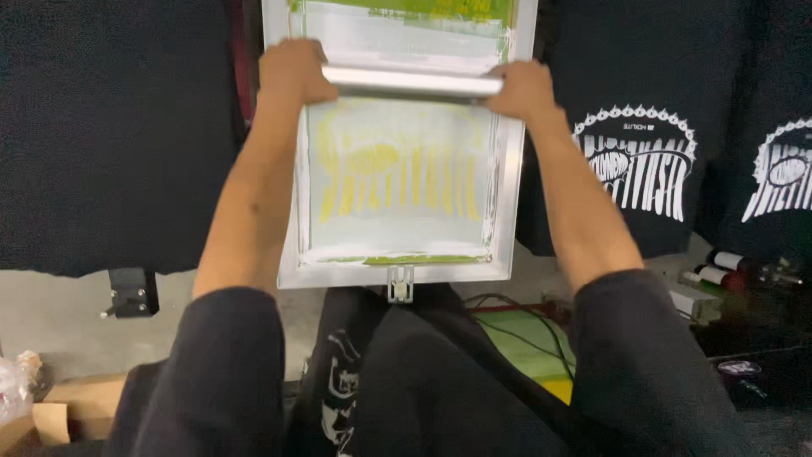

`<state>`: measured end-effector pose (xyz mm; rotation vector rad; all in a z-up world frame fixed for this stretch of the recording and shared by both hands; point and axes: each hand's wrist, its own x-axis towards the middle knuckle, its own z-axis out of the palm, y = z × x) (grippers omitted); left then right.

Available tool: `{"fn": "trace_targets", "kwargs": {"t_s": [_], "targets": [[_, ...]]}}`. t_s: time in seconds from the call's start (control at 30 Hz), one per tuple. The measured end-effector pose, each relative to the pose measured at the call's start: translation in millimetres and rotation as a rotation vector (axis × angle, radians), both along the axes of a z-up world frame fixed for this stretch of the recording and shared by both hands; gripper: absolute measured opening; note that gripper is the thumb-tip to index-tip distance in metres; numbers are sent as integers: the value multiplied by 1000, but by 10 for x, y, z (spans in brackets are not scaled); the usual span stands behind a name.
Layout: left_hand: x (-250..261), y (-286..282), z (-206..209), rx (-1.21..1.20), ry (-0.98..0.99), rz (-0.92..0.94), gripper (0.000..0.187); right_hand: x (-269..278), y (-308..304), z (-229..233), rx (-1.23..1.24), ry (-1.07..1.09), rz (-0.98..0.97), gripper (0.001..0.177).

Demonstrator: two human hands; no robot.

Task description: The person uses a squeegee to pull yellow ink across a screen printing frame positioned over a black t-shirt. They repeatedly lift the frame and pull the squeegee downward to apply the ink design onto the fabric.

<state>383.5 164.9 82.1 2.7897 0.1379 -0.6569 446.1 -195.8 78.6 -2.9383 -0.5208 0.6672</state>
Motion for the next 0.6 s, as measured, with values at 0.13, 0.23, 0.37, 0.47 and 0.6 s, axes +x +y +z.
{"fn": "trace_targets", "kwargs": {"t_s": [0.13,0.23,0.37,0.47,0.6], "targets": [[-540,-42,345,-50,183,-24,63,-586,-48,616,-63,52,138,32],[-1545,-87,155,-110,-48,-51,46,-1556,-374,446,185,-103,68,36],[-2911,-320,-148,-84,-257,-54,49,-2869,-696,-107,464,-294,173,47],[-3202,-421,-211,-97,-289,-35,47,-3219,-700,-267,455,-298,143,47],[-2627,-251,-294,-136,153,-17,59,-2786,-599,-129,104,-100,33,43]]}}
